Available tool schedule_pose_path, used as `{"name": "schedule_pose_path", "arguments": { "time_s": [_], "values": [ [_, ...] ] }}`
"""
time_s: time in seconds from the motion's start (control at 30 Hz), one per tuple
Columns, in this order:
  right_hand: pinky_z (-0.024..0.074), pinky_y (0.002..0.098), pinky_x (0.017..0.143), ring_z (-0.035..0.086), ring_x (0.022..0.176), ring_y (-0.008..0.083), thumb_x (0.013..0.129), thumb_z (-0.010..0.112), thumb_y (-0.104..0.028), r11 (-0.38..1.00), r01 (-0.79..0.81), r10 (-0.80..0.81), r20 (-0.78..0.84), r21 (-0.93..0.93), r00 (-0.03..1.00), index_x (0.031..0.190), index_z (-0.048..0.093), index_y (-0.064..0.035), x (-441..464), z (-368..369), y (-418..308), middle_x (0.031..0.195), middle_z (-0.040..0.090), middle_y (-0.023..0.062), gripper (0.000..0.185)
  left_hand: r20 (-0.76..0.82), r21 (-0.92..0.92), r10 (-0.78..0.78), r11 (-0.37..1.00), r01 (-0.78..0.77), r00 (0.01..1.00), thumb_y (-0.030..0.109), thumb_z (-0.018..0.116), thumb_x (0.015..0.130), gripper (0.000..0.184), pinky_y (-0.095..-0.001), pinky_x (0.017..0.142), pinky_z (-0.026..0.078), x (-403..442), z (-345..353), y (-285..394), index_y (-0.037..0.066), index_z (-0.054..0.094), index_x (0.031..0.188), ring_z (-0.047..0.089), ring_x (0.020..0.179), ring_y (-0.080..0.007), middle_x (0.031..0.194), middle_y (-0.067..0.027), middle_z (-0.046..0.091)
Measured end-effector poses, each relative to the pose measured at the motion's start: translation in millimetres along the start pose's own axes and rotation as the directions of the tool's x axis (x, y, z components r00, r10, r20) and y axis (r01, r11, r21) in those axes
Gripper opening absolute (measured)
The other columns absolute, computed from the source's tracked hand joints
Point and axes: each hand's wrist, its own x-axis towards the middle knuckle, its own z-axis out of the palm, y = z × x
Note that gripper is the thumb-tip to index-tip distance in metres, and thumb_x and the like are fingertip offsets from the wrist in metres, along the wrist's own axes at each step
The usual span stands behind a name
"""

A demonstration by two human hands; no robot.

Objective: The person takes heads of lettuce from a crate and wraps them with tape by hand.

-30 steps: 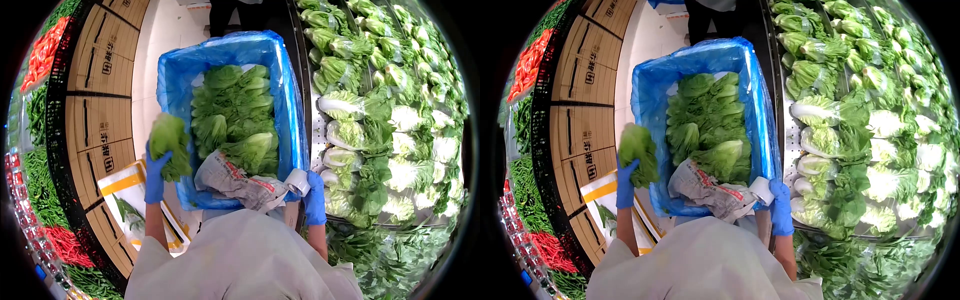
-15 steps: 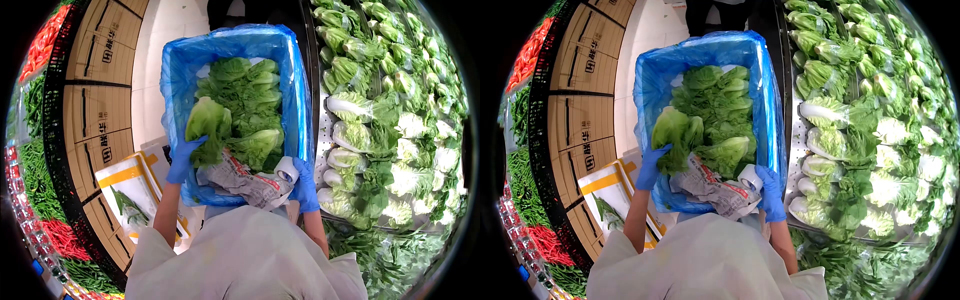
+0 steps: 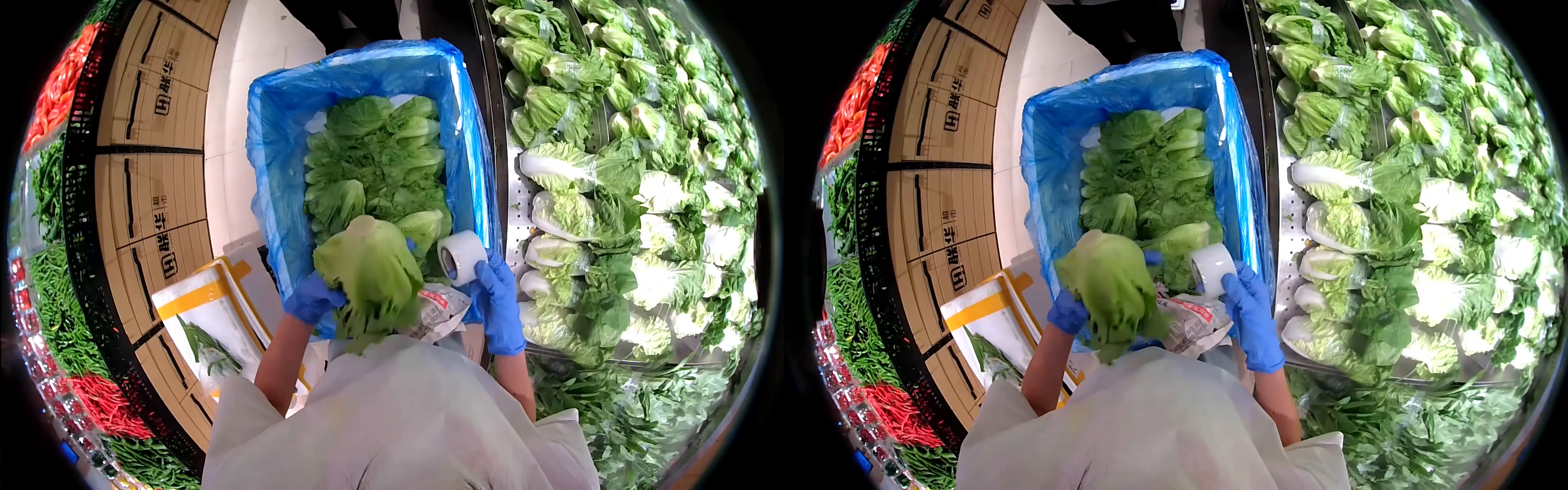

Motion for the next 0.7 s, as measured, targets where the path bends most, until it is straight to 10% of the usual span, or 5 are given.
{"name": "schedule_pose_path", "arguments": {
  "time_s": [0.17,0.37,0.53,0.63,0.7],
  "values": [
    [0.0433,0.0213,0.053,0.054,0.062,0.0061,0.083,0.061,-0.021,0.988,-0.091,0.052,-0.291,-0.122,0.955,0.079,0.062,-0.0061,7.3,-50.1,31.6,0.071,0.059,0.0004,0.015,-0.182,0.613,0.187,0.79,-0.038,0.965,0.011,0.078,0.058,0.084,-0.0347,0.092,0.042,41.7,-2.1,7.3,0.006,0.035,0.13,0.049,0.11,-0.0236,0.124,-0.0113,0.046],
    [0.0425,0.0209,0.056,0.053,0.063,0.0072,0.082,0.062,-0.029,0.973,-0.091,0.02,-0.318,-0.21,0.948,0.088,0.061,-0.0032,16.5,-51.1,60.2,0.075,0.059,0.0018,0.027,0.438,0.692,0.487,-0.719,0.063,0.756,0.037,0.071,0.066,0.081,-0.046,0.088,0.031,86.9,-34.3,-69.9,0.007,0.033,0.132,0.041,0.101,-0.0372,0.126,-0.0187,0.037],
    [0.0436,0.0308,0.072,0.059,0.079,0.0229,0.076,0.062,-0.046,0.778,-0.197,-0.029,-0.347,-0.597,0.937,0.094,0.058,0.0039,65.9,-60.9,124.9,0.085,0.062,0.0147,0.053,0.375,0.867,0.596,-0.496,-0.043,0.71,0.05,0.07,0.063,0.09,-0.0462,0.087,0.033,76.6,-19.8,-83.3,0.007,0.033,0.132,0.042,0.098,-0.0354,0.125,-0.0196,0.038],
    [0.0431,0.0353,0.078,0.059,0.089,0.0336,0.074,0.061,-0.052,0.723,-0.131,-0.084,-0.275,-0.678,0.958,0.104,0.055,0.0067,71.5,-60.8,137.5,0.094,0.061,0.0231,0.066,-0.223,0.972,0.208,0.118,0.201,0.953,0.059,0.069,0.06,0.092,-0.0387,0.088,0.037,81.5,-3.8,-46.6,0.005,0.037,0.128,0.042,0.104,-0.0314,0.119,-0.0181,0.042],
    [0.043,0.037,0.078,0.058,0.089,0.0362,0.075,0.058,-0.055,0.744,-0.062,-0.12,-0.225,-0.666,0.967,0.106,0.053,0.0088,70.0,-61.6,138.8,0.095,0.06,0.0249,0.071,0.067,0.96,0.262,-0.279,0.009,0.963,0.052,0.072,0.06,0.089,-0.0378,0.087,0.039,96.1,-5.4,-32.9,0.005,0.037,0.128,0.044,0.102,-0.0308,0.115,-0.0176,0.044]
  ]
}}
